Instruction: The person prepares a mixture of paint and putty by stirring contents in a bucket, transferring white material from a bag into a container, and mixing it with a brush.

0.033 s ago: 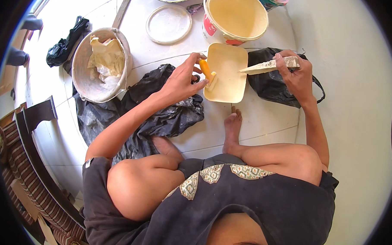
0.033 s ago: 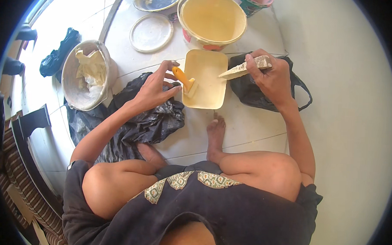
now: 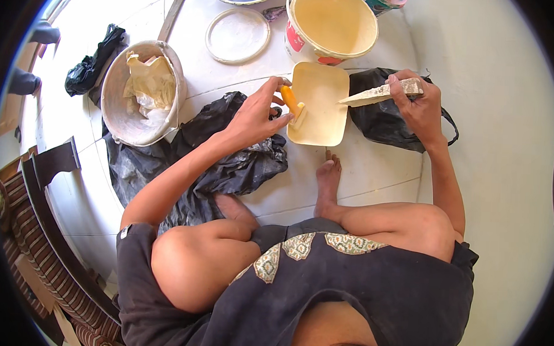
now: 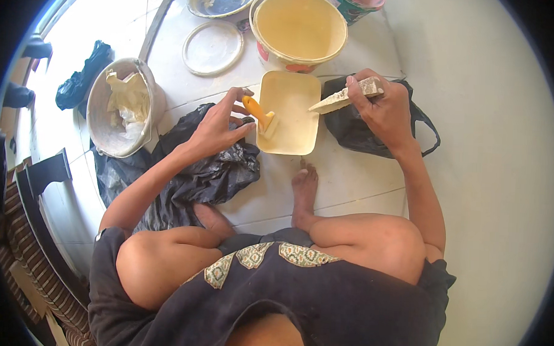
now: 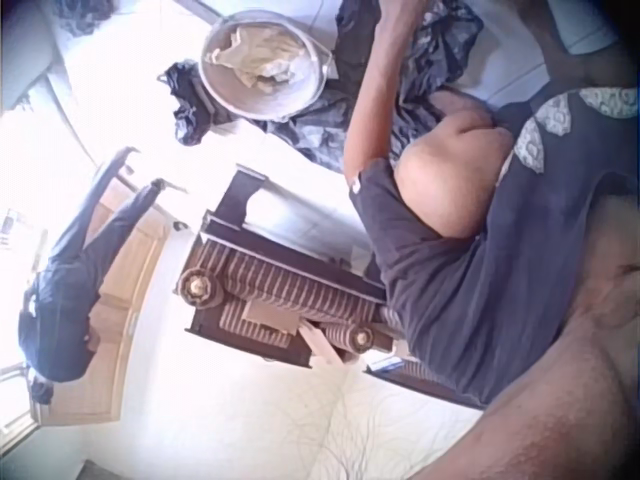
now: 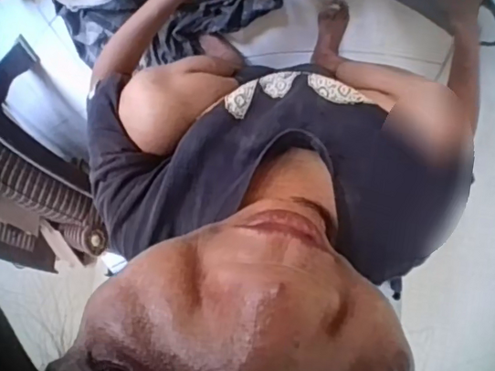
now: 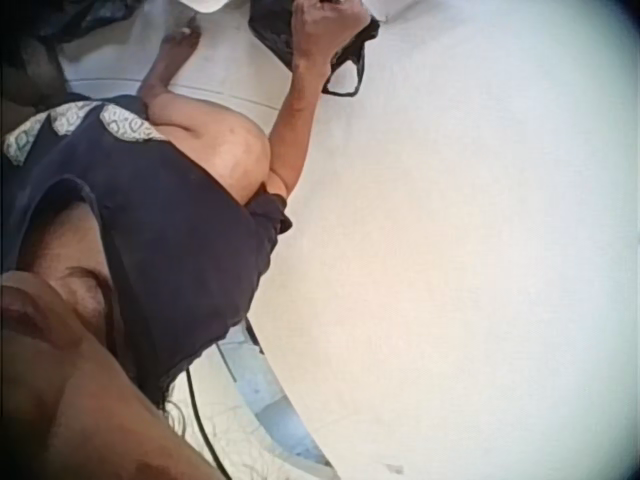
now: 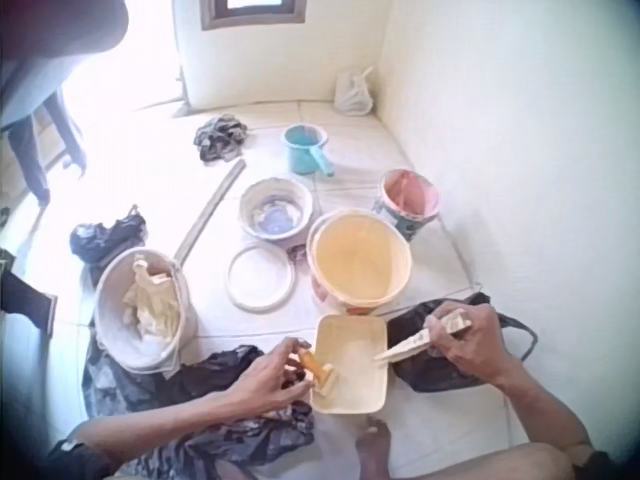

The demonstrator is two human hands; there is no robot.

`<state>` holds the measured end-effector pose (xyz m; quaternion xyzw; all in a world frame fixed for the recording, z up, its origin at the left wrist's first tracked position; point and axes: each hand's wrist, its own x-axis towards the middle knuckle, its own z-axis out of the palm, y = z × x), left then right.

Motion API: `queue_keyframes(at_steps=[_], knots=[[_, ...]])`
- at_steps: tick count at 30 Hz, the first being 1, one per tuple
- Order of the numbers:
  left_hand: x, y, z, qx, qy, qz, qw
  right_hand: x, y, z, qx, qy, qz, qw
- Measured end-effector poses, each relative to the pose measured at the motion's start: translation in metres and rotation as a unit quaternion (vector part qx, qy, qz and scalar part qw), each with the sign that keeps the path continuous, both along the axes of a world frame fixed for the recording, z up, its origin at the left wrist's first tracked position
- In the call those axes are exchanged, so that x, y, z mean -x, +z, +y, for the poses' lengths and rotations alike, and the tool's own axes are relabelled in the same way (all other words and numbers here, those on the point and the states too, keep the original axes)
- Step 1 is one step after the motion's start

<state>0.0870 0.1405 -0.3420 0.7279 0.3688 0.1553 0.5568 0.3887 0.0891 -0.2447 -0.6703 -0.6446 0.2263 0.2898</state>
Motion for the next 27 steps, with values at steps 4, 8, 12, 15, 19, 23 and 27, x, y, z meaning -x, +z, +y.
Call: queue_keyframes(at_steps=[4,8,12,15,19,23,27], knots=[[0.005,-0.002,-0.001,-0.018,0.005,0.022,1.000,-0.019,0.012,0.005,-0.041,-0.098,0.086,0.991],[0.009,-0.005,-0.001,-0.015,0.014,0.025,0.999,-0.034,0.028,0.014,-0.051,-0.155,0.136,0.977],[0.012,-0.005,0.000,-0.014,0.017,0.030,0.999,-0.050,0.045,0.025,-0.097,-0.162,0.190,0.963],[0.011,-0.007,0.001,-0.014,0.012,0.035,0.999,-0.059,0.057,0.037,-0.152,-0.177,0.203,0.951],[0.016,-0.015,0.000,-0.009,-0.004,0.064,0.998,-0.069,0.016,0.070,-0.150,-0.148,0.145,0.967],[0.020,-0.020,-0.004,-0.015,-0.027,0.086,0.996,-0.047,-0.039,0.087,-0.035,-0.088,0.106,0.990],[0.026,-0.019,-0.006,-0.013,-0.047,0.098,0.994,-0.044,-0.051,0.091,-0.064,-0.020,-0.061,0.996]])
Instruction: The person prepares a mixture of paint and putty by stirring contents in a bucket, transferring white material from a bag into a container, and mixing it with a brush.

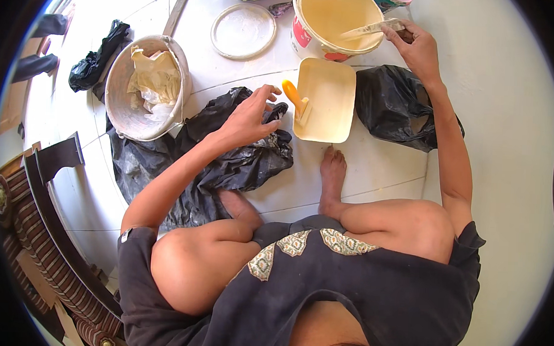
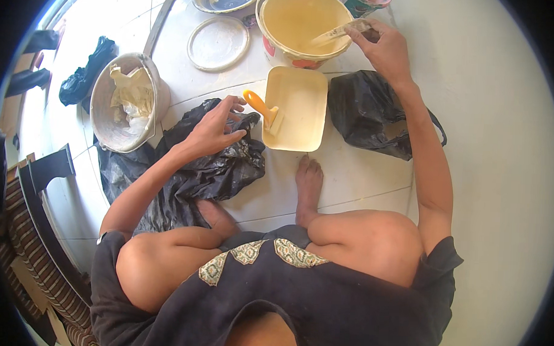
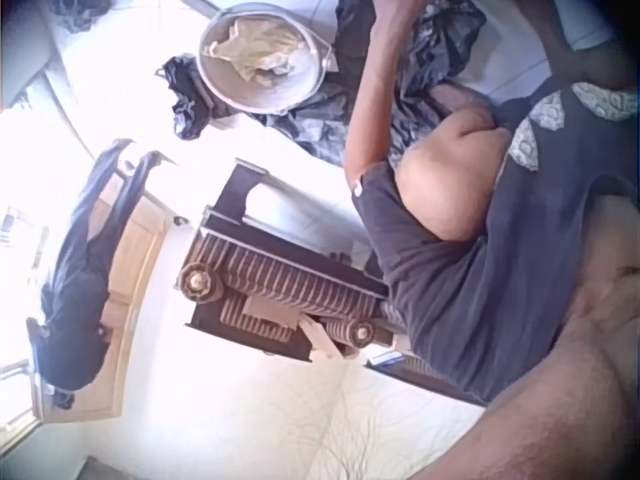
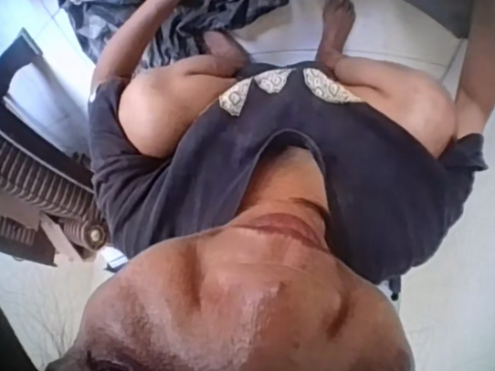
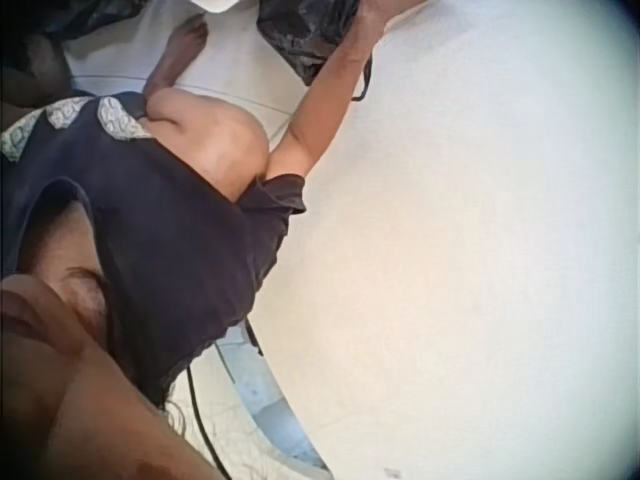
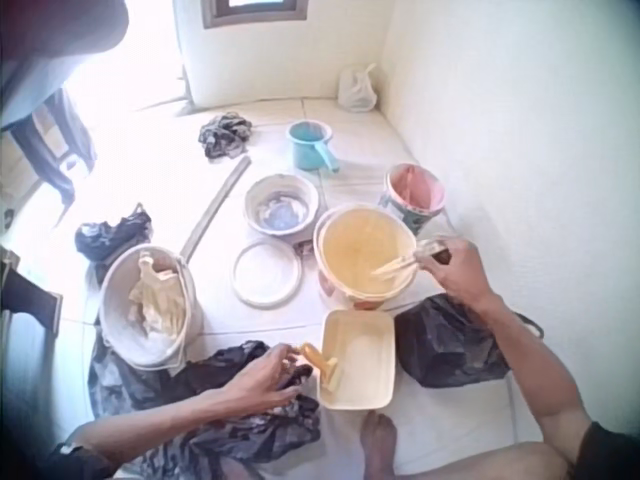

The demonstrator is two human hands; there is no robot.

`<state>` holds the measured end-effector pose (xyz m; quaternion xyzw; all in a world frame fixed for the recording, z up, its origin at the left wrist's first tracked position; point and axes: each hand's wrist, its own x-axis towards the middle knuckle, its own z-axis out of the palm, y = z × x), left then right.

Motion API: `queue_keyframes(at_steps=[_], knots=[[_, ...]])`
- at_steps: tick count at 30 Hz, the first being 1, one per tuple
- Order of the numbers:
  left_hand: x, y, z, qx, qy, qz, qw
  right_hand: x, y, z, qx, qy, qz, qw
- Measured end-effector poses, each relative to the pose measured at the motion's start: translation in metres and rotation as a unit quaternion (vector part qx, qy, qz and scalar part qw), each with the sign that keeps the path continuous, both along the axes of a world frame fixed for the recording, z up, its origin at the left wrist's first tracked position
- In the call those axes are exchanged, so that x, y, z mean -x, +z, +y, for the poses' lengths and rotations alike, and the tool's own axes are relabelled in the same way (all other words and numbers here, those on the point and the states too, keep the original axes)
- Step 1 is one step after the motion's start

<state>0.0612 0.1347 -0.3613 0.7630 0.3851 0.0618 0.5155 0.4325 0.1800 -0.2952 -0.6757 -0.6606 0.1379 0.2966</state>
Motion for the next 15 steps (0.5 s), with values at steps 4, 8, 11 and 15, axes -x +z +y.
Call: queue_keyframes(at_steps=[4,8,11,15], knots=[[0.009,0.000,-0.001,0.019,-0.016,0.015,1.000,0.016,0.053,-0.023,0.001,-0.100,-0.147,0.984],[0.020,-0.005,-0.005,0.035,-0.024,0.005,0.999,0.040,0.077,-0.060,0.088,-0.064,-0.095,0.990],[0.020,-0.005,-0.001,0.055,-0.082,0.052,0.994,0.077,0.045,-0.081,0.194,0.104,-0.138,0.966],[0.024,-0.011,0.003,-0.002,-0.131,0.080,0.988,0.127,-0.034,-0.128,0.332,0.284,-0.030,0.899]])
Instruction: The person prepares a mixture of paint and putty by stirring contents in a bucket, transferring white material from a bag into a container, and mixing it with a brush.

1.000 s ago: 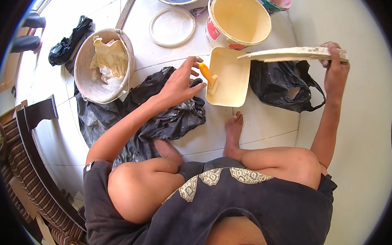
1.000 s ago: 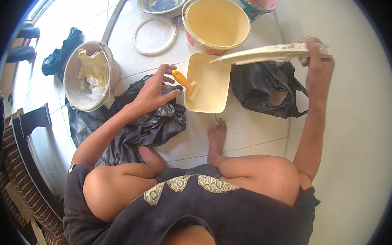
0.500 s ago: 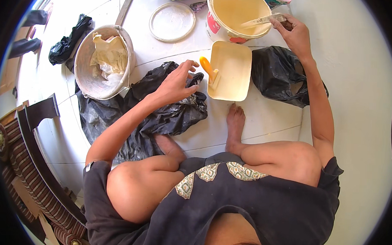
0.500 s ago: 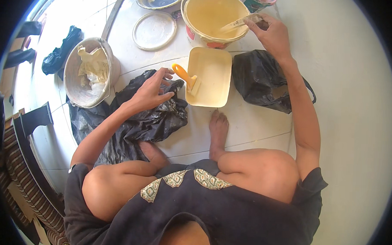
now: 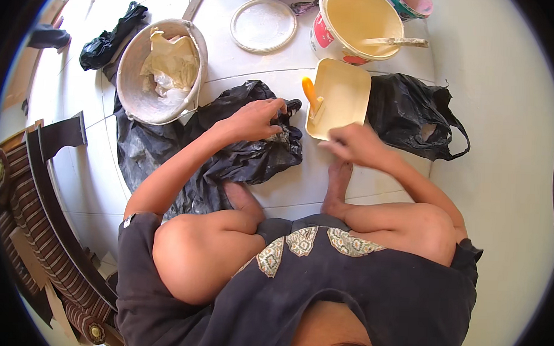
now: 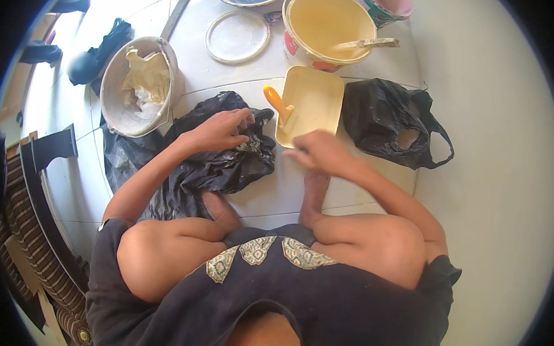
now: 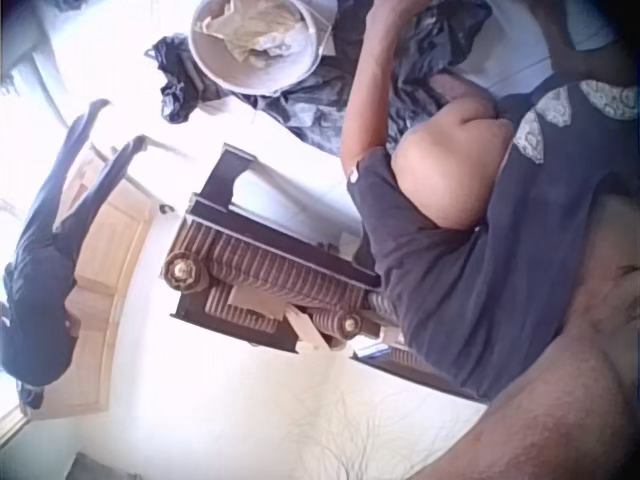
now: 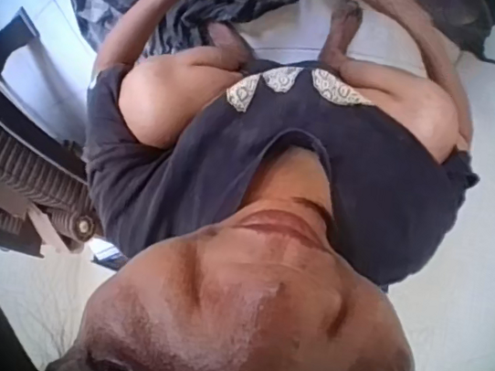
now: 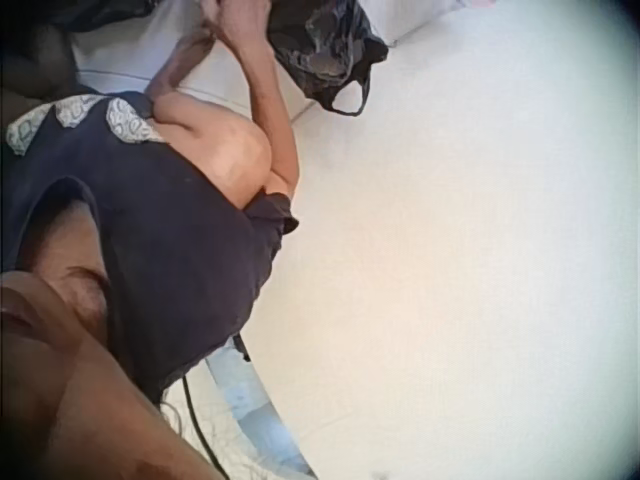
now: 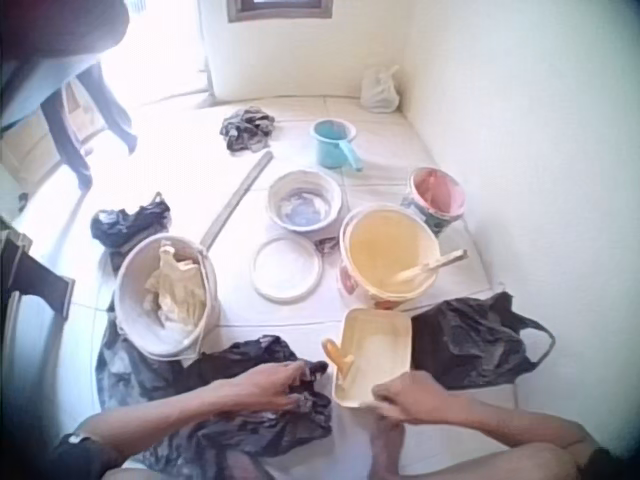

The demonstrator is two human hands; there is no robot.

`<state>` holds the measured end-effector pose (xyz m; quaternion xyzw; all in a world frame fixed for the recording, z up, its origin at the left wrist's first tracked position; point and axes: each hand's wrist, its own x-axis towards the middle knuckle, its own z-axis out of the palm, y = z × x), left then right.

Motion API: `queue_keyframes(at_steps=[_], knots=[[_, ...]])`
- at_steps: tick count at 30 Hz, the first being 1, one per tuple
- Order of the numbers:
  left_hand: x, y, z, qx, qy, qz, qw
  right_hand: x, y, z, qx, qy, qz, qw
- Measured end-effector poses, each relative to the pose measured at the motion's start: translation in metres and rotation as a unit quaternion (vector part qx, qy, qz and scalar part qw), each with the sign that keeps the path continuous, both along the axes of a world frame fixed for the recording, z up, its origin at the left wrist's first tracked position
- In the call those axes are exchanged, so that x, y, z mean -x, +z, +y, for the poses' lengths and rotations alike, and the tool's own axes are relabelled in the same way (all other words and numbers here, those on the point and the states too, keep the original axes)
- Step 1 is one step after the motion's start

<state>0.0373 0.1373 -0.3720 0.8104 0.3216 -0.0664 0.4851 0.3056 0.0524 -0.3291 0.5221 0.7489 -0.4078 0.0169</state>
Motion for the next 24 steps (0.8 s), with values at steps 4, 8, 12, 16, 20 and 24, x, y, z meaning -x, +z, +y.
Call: queue_keyframes(at_steps=[4,8,12,16,20,24], knots=[[0.023,-0.030,-0.018,-0.191,0.011,-0.008,0.982,0.055,-0.042,-0.017,-0.126,0.044,0.117,0.984],[0.065,-0.062,-0.036,-0.172,0.044,0.076,0.981,0.118,-0.071,0.017,-0.249,0.176,-0.012,0.952],[0.054,-0.046,-0.030,-0.090,0.047,0.095,0.990,0.126,-0.124,0.026,-0.194,0.226,0.061,0.953],[0.057,-0.033,-0.035,-0.133,0.031,0.071,0.988,0.119,-0.116,0.019,-0.183,0.202,0.038,0.962],[0.080,-0.051,-0.029,-0.132,0.030,0.156,0.978,0.098,-0.056,0.033,-0.235,0.135,0.086,0.959],[0.090,-0.067,-0.030,-0.139,0.002,0.207,0.968,0.063,0.004,0.070,-0.310,-0.122,0.097,0.938]])
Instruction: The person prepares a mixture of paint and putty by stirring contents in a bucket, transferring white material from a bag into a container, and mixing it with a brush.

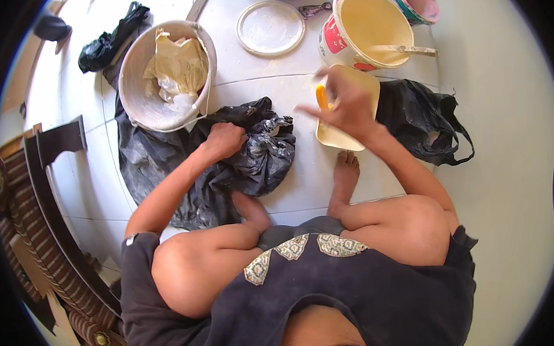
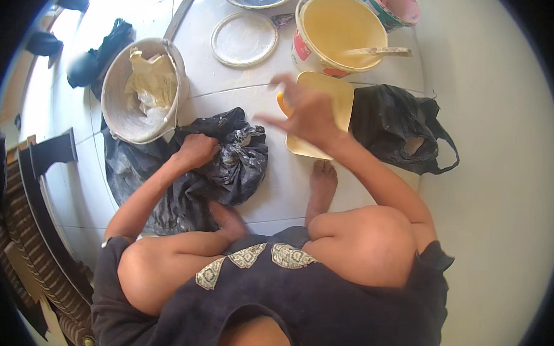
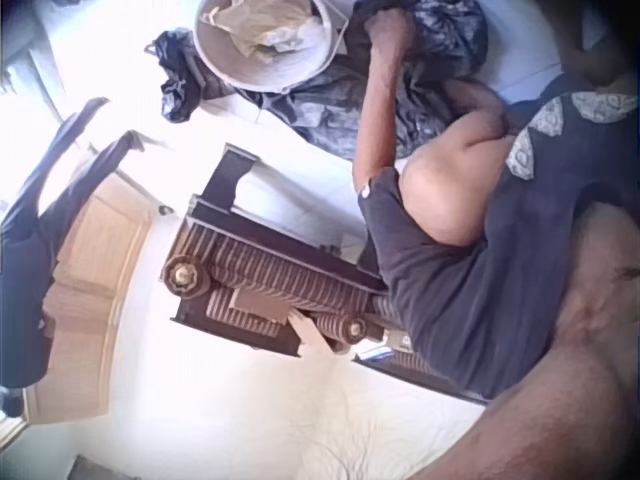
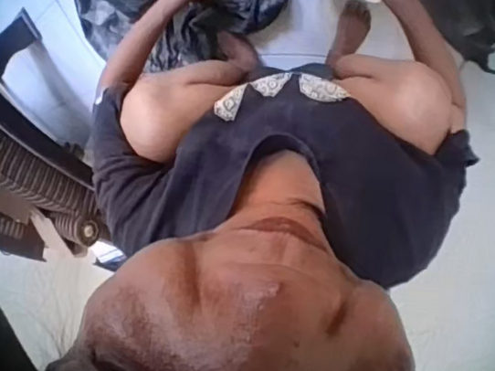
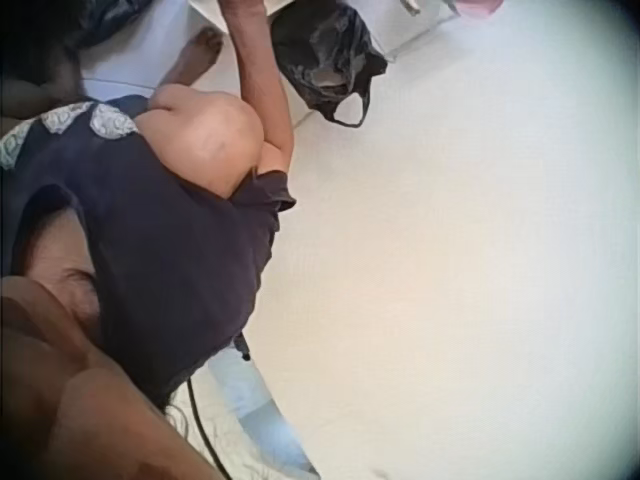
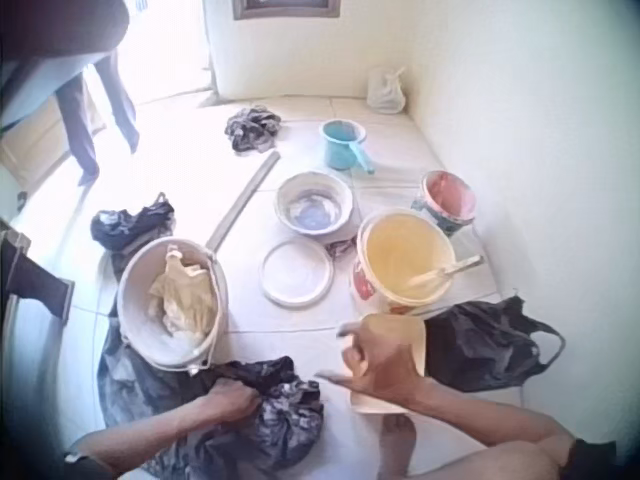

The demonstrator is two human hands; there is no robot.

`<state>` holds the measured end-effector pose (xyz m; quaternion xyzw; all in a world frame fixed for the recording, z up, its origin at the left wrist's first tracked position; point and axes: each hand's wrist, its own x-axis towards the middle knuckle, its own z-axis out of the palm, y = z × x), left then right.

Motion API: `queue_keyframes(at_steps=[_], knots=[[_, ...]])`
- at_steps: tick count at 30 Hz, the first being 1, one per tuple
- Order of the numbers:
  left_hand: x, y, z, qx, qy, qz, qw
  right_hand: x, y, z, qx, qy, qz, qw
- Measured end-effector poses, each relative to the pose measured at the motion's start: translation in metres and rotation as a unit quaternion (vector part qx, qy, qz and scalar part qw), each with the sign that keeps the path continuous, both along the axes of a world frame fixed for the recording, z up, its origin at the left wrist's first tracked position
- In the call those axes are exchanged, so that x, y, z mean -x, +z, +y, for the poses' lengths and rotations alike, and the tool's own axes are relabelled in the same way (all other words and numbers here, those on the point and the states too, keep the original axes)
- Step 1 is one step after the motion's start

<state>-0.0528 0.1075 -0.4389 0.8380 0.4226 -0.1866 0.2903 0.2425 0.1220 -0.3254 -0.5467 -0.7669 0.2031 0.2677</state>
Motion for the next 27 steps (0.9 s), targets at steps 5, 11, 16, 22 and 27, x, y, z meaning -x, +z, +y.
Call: queue_keyframes(at_steps=[5,11,16,22,27], knots=[[-0.014,-0.017,0.016,0.042,-0.034,0.045,0.998,-0.028,-0.017,0.012,0.121,0.082,-0.033,0.989],[-0.003,-0.016,0.010,0.068,-0.002,0.051,0.996,-0.068,0.003,-0.006,0.197,0.170,-0.082,0.962],[-0.012,-0.013,0.022,0.110,-0.014,0.075,0.991,-0.093,0.023,-0.035,0.187,0.122,-0.097,0.970],[-0.014,-0.017,0.029,0.136,-0.019,0.096,0.986,-0.104,0.035,-0.032,0.076,0.051,-0.096,0.991],[-0.013,-0.016,0.031,0.131,-0.016,0.090,0.987,-0.112,0.014,-0.014,-0.007,0.004,-0.088,0.996]])
